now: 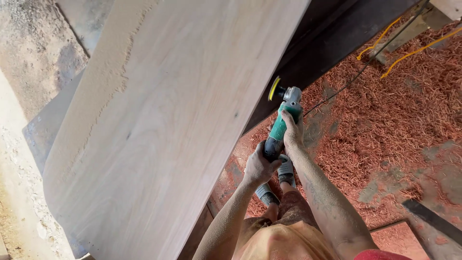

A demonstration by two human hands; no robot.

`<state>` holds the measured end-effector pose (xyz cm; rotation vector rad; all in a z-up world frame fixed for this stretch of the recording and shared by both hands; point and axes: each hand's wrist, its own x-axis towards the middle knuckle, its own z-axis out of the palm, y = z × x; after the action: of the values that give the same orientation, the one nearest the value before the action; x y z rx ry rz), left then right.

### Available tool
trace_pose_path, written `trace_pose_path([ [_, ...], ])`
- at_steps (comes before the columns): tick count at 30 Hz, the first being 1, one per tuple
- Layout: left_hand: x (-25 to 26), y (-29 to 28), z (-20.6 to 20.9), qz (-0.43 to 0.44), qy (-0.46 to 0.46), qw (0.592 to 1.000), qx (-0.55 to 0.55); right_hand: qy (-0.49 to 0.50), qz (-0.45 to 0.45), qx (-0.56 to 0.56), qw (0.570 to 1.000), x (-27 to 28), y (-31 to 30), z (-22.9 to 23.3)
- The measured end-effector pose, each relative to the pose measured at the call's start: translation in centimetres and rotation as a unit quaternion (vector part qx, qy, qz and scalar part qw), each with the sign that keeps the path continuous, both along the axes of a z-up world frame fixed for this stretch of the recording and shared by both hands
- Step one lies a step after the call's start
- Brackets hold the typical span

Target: The recorder is using an angle grinder with a sanding attachment to smooth the surface and rounded edges of a large wooden board.

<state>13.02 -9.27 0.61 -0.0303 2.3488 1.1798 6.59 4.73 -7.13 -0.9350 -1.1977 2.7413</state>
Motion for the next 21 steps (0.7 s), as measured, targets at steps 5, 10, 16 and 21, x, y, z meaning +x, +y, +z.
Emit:
trace_pose_path([
  [5,-0.2,1.0,0.6,0.038,-0.033,0.998,-0.041,-0.020,0.025,-0.005,0.999,-0.7,0.6,-0.2],
  [10,1.2,0.2,0.1,0.059,-0.019,0.998,-0.004,-0.033,0.035,0.000,0.999,0.1,-0.5,1.5],
  [16,3.8,-2.2,-0.7,0.063,-0.027,0.998,-0.006,-0.034,0.036,-0.012,0.999,2.8,-3.1,0.0],
  [21,6.9,-5.3,-0.9,0.066,-0.018,0.998,0.003,-0.007,0.021,-0.016,1.000,6.1,-6.0,-1.1],
])
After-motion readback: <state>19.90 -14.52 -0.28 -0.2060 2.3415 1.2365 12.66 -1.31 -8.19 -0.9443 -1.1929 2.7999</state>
